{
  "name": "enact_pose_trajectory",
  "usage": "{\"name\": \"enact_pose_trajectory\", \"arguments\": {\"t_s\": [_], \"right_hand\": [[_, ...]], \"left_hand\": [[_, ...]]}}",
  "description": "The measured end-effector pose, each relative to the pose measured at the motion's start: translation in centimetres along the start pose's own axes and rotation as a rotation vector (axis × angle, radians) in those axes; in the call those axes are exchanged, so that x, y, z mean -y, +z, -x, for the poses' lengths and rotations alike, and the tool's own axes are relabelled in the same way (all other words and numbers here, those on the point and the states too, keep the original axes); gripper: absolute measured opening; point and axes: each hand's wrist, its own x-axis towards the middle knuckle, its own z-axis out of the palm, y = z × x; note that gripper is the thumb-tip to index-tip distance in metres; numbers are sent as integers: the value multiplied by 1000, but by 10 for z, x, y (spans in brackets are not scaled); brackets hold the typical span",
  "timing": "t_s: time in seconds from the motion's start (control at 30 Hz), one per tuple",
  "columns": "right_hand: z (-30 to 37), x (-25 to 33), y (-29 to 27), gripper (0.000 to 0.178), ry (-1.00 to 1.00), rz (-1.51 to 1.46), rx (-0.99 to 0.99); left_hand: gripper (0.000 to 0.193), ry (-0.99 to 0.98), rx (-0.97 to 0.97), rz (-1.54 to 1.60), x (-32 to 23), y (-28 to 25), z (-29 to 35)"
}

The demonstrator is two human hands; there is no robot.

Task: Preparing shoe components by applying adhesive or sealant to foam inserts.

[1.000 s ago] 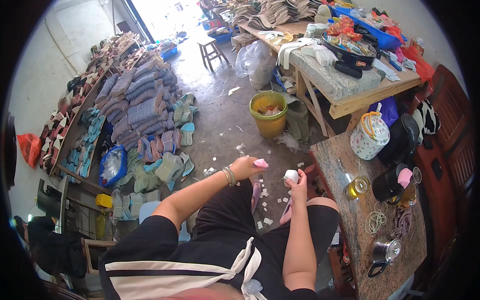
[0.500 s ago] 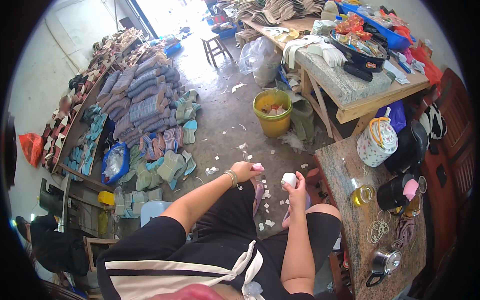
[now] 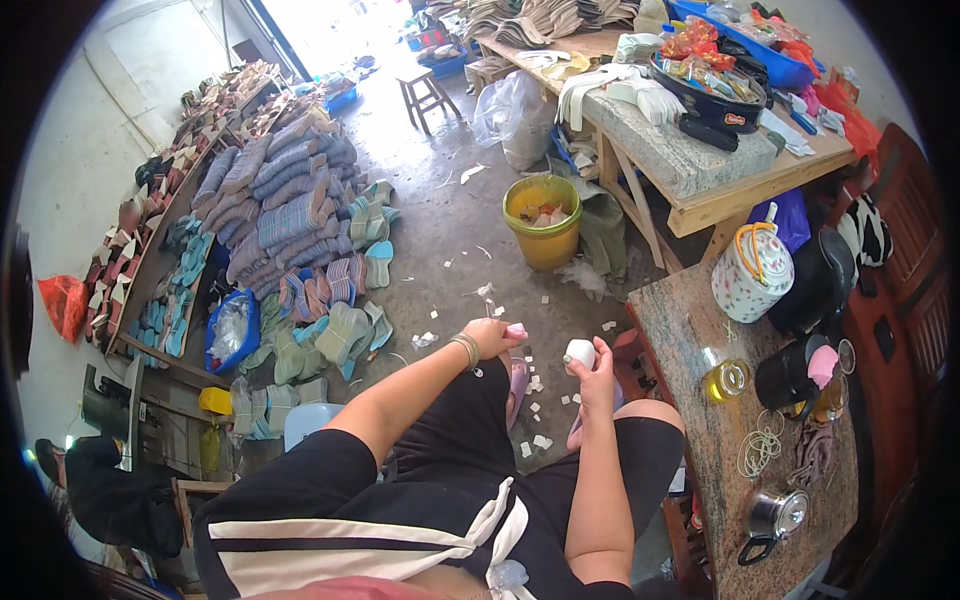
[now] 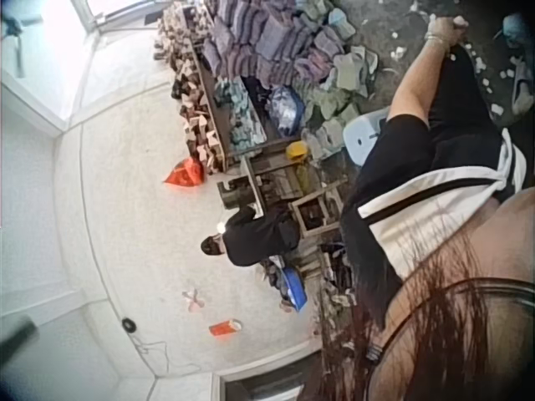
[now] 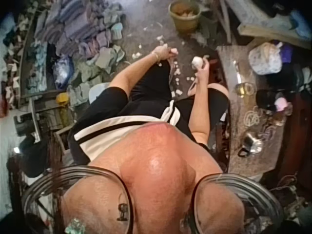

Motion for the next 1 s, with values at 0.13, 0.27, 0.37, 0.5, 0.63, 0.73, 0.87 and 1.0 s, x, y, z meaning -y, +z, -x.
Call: {"name": "enact_pose_trajectory", "arguments": {"t_s": [0.13, 0.27, 0.37, 0.5, 0.63, 0.73, 0.87, 1.0], "right_hand": [[-1, 1, 0, 64, 5, -3, 1], [-1, 0, 0, 63, 12, 0, 6], [-2, -4, -3, 64, 15, 13, -7], [-2, -6, -2, 64, 16, 21, -6], [-2, -8, -3, 64, 13, 4, -7], [-2, -7, -3, 64, 15, 6, -11], [-2, -6, -2, 64, 14, 18, -11], [-2, -7, -4, 65, 15, 23, -18]], "left_hand": [[41, -11, 31, -4, 3, 2, -2], [40, -9, 23, -12, 4, 3, -2], [40, -44, 52, -17, -4, -3, 2], [41, -22, 38, -4, 0, -2, 3], [42, -34, 39, -15, -1, -3, 4], [43, -41, 50, -22, -2, -3, 4], [43, -17, 23, 5, 4, 1, 3], [42, -31, 56, -11, 1, 1, 1]]}}
